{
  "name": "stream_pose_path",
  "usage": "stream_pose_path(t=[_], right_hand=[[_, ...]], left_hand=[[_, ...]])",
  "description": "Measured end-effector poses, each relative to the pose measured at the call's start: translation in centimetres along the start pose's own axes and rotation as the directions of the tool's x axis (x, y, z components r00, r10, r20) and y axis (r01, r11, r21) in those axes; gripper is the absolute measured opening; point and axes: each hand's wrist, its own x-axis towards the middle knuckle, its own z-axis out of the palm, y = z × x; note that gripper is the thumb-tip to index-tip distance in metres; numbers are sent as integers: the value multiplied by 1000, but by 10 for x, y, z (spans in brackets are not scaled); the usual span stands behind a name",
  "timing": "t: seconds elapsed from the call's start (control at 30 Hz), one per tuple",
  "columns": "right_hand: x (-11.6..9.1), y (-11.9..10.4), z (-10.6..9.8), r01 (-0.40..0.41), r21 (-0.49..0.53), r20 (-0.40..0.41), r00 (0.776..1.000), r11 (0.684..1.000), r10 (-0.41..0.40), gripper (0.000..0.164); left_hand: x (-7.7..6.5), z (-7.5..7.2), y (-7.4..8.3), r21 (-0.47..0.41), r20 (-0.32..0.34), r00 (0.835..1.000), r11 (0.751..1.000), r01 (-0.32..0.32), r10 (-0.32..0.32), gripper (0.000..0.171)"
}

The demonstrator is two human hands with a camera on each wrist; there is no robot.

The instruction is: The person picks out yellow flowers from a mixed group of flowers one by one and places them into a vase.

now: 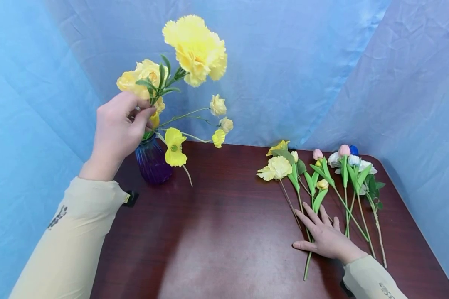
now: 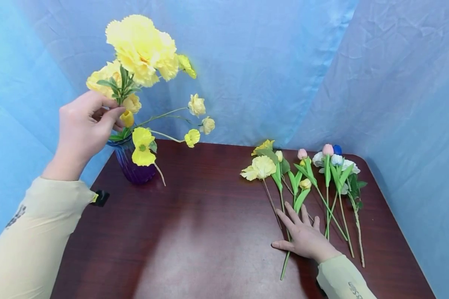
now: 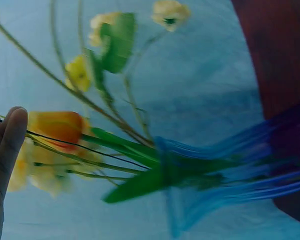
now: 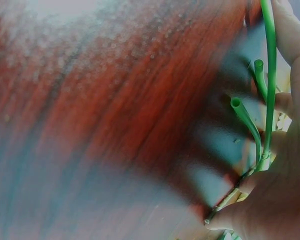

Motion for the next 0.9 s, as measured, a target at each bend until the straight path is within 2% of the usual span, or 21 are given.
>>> stream_pose_path(t=[0.3,0.4,0.57,0.63,0.8,0.9], right_hand=[[0,0,2,-8,-1,2,1000,1000,8,94],[0,0,2,-9,4,2,1000,1000,9,94],[0,0,2,-11,8,2,1000,1000,11,94],[0,0,3,-12,10,0,1000,1000,12,94],[0,-1,2,-6,13,-10,1000,1000,6,93],[0,-1,2,6,8,-22,1000,1000,-6,93]], left_hand=[[-20,9,-24,-9,32,991,991,133,-132,7],[-24,12,-31,18,52,979,981,195,-195,10],[-32,15,-41,69,118,948,955,289,-296,14],[-35,17,-44,72,122,943,951,302,-309,15],[-40,19,-52,71,66,957,958,279,-284,16],[-45,18,-55,81,41,956,955,286,-290,16]])
